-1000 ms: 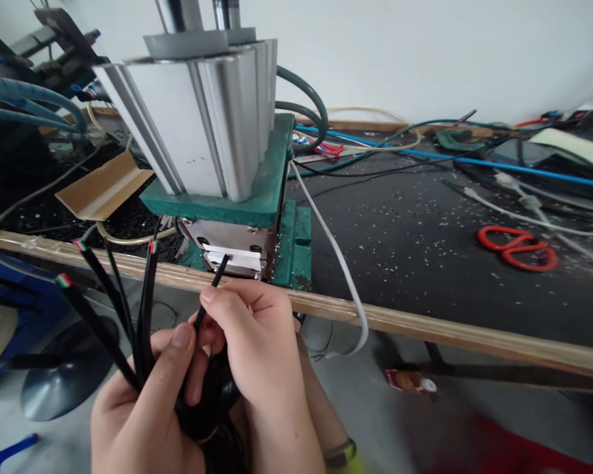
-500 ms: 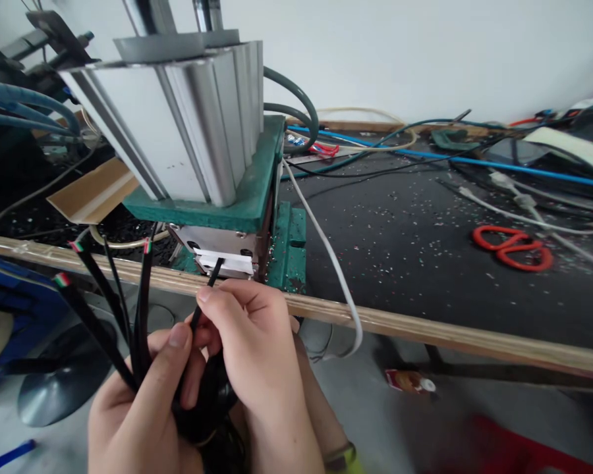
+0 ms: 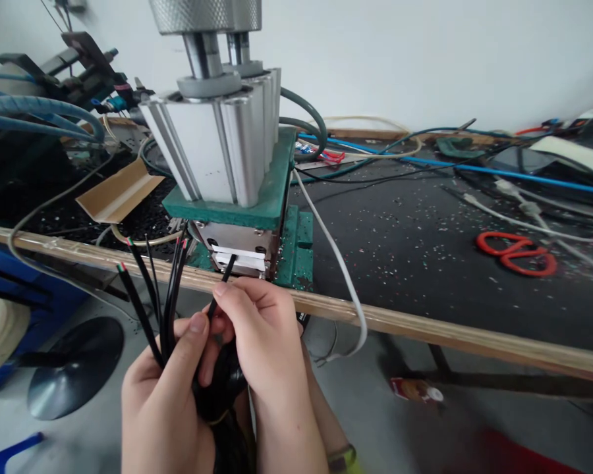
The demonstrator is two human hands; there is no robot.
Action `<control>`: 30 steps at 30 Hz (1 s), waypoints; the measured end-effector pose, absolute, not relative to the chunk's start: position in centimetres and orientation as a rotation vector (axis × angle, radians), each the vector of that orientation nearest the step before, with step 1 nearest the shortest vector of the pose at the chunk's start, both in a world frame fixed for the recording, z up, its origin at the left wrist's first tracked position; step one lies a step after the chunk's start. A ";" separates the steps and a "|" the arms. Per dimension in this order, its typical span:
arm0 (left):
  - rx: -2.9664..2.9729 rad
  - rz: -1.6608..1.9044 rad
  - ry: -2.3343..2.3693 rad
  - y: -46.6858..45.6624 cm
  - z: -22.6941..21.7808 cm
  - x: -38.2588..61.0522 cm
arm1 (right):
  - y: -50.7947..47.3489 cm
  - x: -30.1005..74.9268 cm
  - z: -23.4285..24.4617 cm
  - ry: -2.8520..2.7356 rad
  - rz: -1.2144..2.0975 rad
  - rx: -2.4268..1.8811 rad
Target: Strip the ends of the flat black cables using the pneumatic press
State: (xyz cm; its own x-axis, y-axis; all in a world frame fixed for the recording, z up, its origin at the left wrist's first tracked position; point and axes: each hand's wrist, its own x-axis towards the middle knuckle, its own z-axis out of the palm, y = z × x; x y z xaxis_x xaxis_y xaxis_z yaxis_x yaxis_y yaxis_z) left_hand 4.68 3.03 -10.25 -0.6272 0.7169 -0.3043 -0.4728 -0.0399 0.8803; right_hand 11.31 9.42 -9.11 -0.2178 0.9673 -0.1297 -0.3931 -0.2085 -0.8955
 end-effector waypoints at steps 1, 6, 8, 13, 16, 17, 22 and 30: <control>0.278 1.793 1.386 3.1 -10.2 4.8 | 9.4 11.3 -9.0 -0.919 1.639 -0.923; 0.300 1.750 1.342 2.8 -11.0 4.2 | 9.4 11.4 -9.0 -0.952 1.613 -0.911; 0.315 1.722 1.321 2.6 -11.4 3.9 | 9.4 11.4 -9.0 -0.961 1.608 -0.897; 0.273 1.804 1.328 2.6 -12.0 4.2 | 9.0 11.7 -8.8 -0.959 1.676 -0.854; 0.220 1.939 1.403 2.5 -12.5 5.3 | 9.0 12.1 -8.9 -1.115 1.648 -0.803; 0.217 1.985 1.426 2.3 -12.6 5.6 | 9.0 12.2 -9.1 -1.184 1.598 -0.783; 0.546 2.124 1.314 1.7 -13.1 5.1 | 9.0 12.4 -10.1 -1.332 1.331 -0.690; 0.665 2.211 1.283 1.0 -14.2 3.0 | 8.0 11.9 -9.7 -1.390 1.186 -0.718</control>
